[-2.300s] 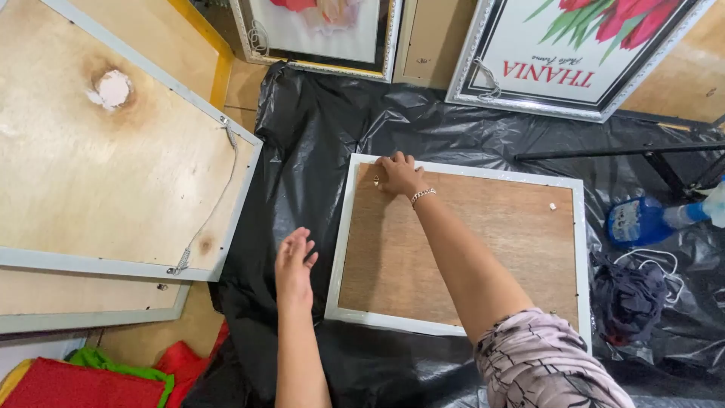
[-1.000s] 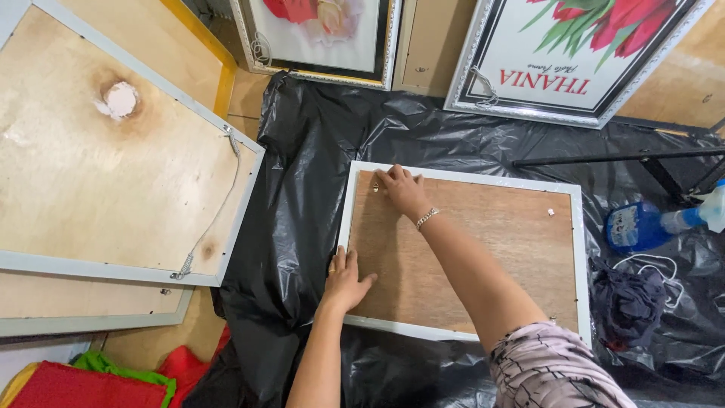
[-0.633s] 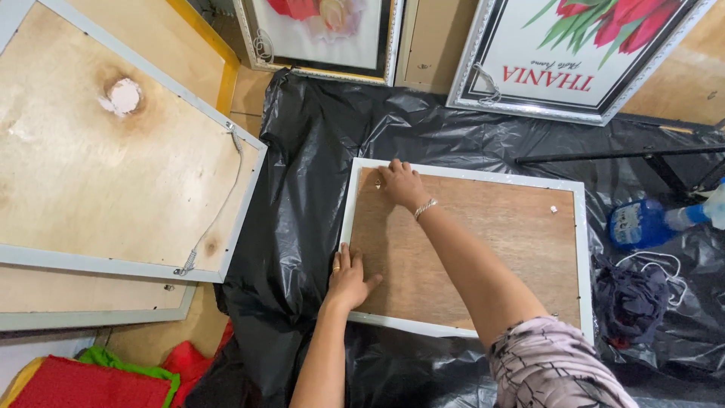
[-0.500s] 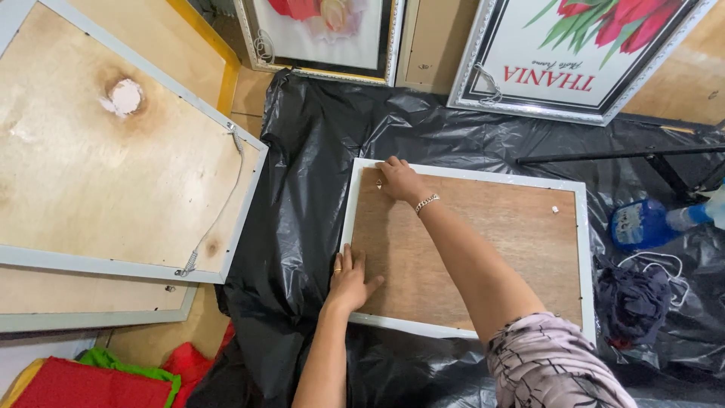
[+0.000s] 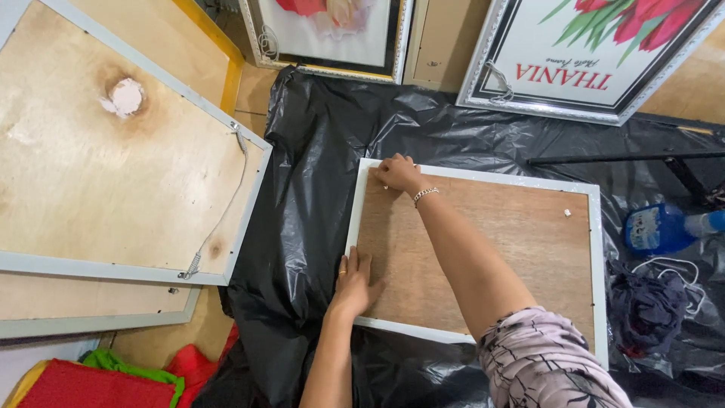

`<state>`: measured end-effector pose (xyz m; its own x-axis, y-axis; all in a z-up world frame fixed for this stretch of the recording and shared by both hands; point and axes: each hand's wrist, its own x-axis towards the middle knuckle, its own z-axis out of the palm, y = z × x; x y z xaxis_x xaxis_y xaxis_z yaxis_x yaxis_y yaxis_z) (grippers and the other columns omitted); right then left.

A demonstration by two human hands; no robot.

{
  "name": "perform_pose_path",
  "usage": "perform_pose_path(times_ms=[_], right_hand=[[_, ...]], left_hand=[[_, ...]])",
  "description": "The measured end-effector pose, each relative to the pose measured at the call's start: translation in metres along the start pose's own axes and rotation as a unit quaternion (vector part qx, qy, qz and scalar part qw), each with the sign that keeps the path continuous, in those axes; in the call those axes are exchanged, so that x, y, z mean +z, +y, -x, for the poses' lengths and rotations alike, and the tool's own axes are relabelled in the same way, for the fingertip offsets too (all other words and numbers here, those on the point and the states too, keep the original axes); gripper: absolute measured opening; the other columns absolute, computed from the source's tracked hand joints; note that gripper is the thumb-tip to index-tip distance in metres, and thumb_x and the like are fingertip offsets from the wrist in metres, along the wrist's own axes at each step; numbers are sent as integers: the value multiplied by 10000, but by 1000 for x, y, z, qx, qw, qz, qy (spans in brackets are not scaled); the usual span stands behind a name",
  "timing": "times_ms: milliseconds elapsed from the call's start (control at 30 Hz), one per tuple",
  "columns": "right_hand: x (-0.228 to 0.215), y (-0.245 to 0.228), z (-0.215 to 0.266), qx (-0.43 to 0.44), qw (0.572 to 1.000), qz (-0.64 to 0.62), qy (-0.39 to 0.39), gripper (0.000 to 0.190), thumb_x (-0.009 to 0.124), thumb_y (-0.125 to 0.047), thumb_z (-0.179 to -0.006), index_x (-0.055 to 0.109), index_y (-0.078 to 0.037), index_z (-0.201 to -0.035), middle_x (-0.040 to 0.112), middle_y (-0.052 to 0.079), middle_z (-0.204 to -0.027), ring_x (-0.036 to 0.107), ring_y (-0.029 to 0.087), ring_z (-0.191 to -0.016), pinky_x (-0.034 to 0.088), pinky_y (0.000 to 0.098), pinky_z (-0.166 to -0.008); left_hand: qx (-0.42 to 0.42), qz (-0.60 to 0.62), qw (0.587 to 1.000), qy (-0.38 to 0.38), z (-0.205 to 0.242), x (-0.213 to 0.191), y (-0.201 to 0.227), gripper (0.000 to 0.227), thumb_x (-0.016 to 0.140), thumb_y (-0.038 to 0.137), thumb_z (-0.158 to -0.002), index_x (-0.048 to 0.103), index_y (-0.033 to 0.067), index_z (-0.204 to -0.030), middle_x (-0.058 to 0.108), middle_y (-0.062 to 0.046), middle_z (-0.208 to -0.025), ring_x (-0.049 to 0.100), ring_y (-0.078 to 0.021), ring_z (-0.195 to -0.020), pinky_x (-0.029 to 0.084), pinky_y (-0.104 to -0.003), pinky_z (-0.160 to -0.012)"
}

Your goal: Attaching a hanging cord to the back of a picture frame by threading it through eyelets and tying knots.

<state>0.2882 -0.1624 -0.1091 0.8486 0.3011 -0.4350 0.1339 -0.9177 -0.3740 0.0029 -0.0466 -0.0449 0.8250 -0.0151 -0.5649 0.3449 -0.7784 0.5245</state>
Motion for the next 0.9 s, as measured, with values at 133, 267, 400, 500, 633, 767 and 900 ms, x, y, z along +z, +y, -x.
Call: perform_pose_path(times_ms=[133, 267, 400, 500, 633, 767, 900], right_hand=[[15, 6, -16, -1, 1000, 8, 12, 445, 567, -532, -913, 695, -302, -1271, 580, 17, -1373, 491, 299, -1348, 399, 560, -1113], [36, 31, -43, -68, 989, 52, 118, 373, 632, -542, -862, 739, -237, -1047, 658, 23, -1066, 635, 245, -1105, 492, 414, -994], [36, 45, -43, -126, 969, 104, 185, 465, 631, -623, -878, 724, -168, -883, 713, 55, -907, 713, 223, -945, 495, 339, -941], [21, 35, -19, -188, 956, 103, 198, 389, 620, -390, -938, 717, -15, -977, 722, 140, -995, 652, 284, -974, 424, 374, -987], [23, 30, -16, -179, 950, 134, 218, 485, 594, -455, -940, 751, 1, -998, 684, 165, -990, 556, 305, -979, 409, 382, -947], [23, 26, -10, -157, 954, 121, 226, 504, 576, -462, -942, 764, 4, -974, 685, 182, -990, 583, 335, -927, 462, 393, -919], [7, 10, 13, -81, 962, 155, 210, 498, 570, -553, -937, 780, -123, -1072, 685, 62, -1142, 579, 282, -1023, 419, 549, -867]], left_hand=[[-15, 130, 991, -8, 35, -39, 14, 720, 570, 466, -1004, 349, 97, -1582, 165, -231, -1679, 159, -432, -1554, 327, -548, -1215], [33, 220, 965, 140, 55, -57, 10, 623, 613, 370, -1006, 447, 64, -1523, 320, -280, -1599, 317, -493, -1472, 293, -590, -1201], [48, 285, 931, 223, 67, -64, 7, 529, 641, 262, -992, 522, 88, -1478, 447, -251, -1536, 421, -465, -1416, 376, -576, -1158], [84, 354, 892, 268, 82, -75, 2, 493, 603, 254, -949, 555, 63, -1401, 553, -132, -1506, 543, -275, -1382, 417, -401, -1132], [85, 314, 895, 305, 109, -93, -4, 459, 622, 194, -938, 572, 78, -1379, 600, -101, -1442, 582, -239, -1325, 446, -400, -1093], [59, 259, 919, 291, 118, -87, -45, 480, 644, 196, -914, 583, 58, -1370, 626, -119, -1396, 623, -250, -1261, 497, -403, -1053], [-34, 251, 910, 329, 128, -76, -85, 437, 654, 172, -914, 615, 54, -1333, 636, -123, -1365, 637, -258, -1224, 513, -378, -1027]])
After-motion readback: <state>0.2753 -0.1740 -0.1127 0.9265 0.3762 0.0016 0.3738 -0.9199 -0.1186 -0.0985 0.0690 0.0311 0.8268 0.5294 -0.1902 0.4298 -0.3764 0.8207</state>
